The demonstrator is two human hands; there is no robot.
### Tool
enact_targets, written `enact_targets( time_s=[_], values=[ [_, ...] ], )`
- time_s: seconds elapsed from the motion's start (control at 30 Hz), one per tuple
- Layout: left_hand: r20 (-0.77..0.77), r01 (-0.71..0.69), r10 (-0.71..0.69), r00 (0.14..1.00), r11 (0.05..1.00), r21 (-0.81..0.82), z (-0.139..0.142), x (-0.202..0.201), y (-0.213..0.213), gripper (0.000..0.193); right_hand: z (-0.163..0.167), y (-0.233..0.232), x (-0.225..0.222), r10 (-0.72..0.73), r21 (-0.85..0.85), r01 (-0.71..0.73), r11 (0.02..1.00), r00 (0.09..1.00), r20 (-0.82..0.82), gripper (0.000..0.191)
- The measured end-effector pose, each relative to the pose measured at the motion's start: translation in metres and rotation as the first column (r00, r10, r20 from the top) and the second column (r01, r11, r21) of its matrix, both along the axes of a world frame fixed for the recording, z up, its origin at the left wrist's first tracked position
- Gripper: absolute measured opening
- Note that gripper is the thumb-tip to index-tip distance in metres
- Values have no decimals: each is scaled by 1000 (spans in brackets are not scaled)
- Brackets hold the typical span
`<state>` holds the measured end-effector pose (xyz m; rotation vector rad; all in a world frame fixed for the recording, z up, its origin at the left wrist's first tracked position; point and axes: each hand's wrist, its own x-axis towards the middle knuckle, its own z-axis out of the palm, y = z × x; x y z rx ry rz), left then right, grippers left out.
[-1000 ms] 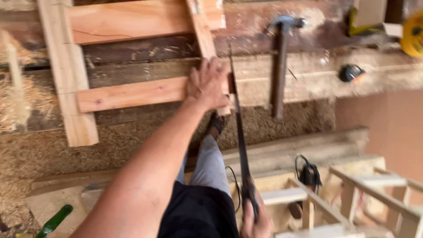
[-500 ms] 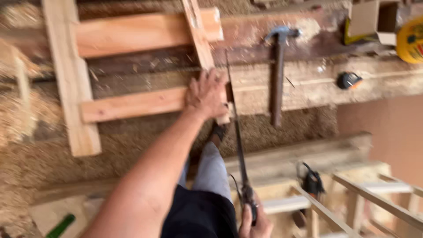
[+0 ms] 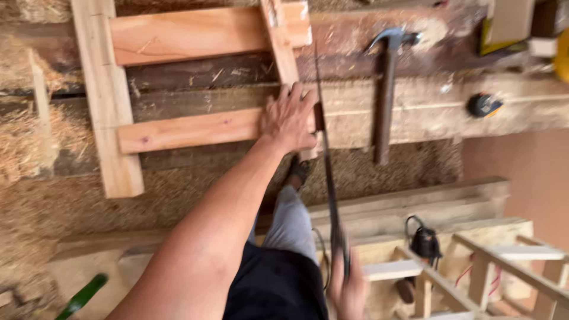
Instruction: The person cuts a wooden plank with a hand saw, applies glue to its end, and joins it to a frame on a workbench. They then hammer nails to secure the joint and trim the protruding end of the plank with the saw.
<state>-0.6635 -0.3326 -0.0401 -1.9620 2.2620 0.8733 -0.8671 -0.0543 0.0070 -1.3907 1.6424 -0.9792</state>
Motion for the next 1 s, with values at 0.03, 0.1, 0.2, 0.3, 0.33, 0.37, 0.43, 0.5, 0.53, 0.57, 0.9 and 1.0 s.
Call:
enact_targets(
  time_s=[0.03,0.1,0.2,0.3,0.33,0.37,0.43,0.5,0.53,0.57,0.9,1.0],
  values=[
    [3,10,-9,1000,999,-30,-5,-2,3,109,-14,-29,6,1,64,15,998,972,-235,38],
    [14,-2,4,1000,992,-129,-13,-1,5,110,-59,-110,22,14,-290,-187,939,860,-509,30],
    [-19,-21,18,1000,984,-179,-13,-2,14,104,-76,-154,33,-70,-117,35,993,950,-304,24],
    [-61,-18,12,998,996,-92,-4,-4,7,82,-17,-85,24,2,168,58,984,942,-336,31],
    [-34,-1,1,999,1000,-14,-2,-4,4,86,10,-50,21,33,-53,-48,997,968,-248,40],
    [-6,1,-1,1000,995,97,0,-5,3,90,33,-22,18,57,-69,-70,995,985,-166,37],
    [28,-9,7,1000,999,52,1,-5,2,98,46,-7,17,-126,231,183,956,963,-239,43],
    [51,17,-17,999,1000,14,-1,-4,2,104,13,-41,22,51,44,-44,998,982,-180,37],
    [47,16,-18,999,999,41,-2,-5,3,106,-18,-73,25,2,-88,-33,996,945,-328,34],
    [49,13,-16,999,999,53,-2,-4,4,108,-48,-104,26,10,7,-8,1000,968,-251,30],
    [29,4,-7,1000,996,88,-1,-6,1,105,9,0,1,31,51,-19,999,971,-239,39],
    [30,12,-13,999,1000,29,-6,-6,6,109,-25,-65,19,-35,214,104,971,953,-302,38]
  ],
)
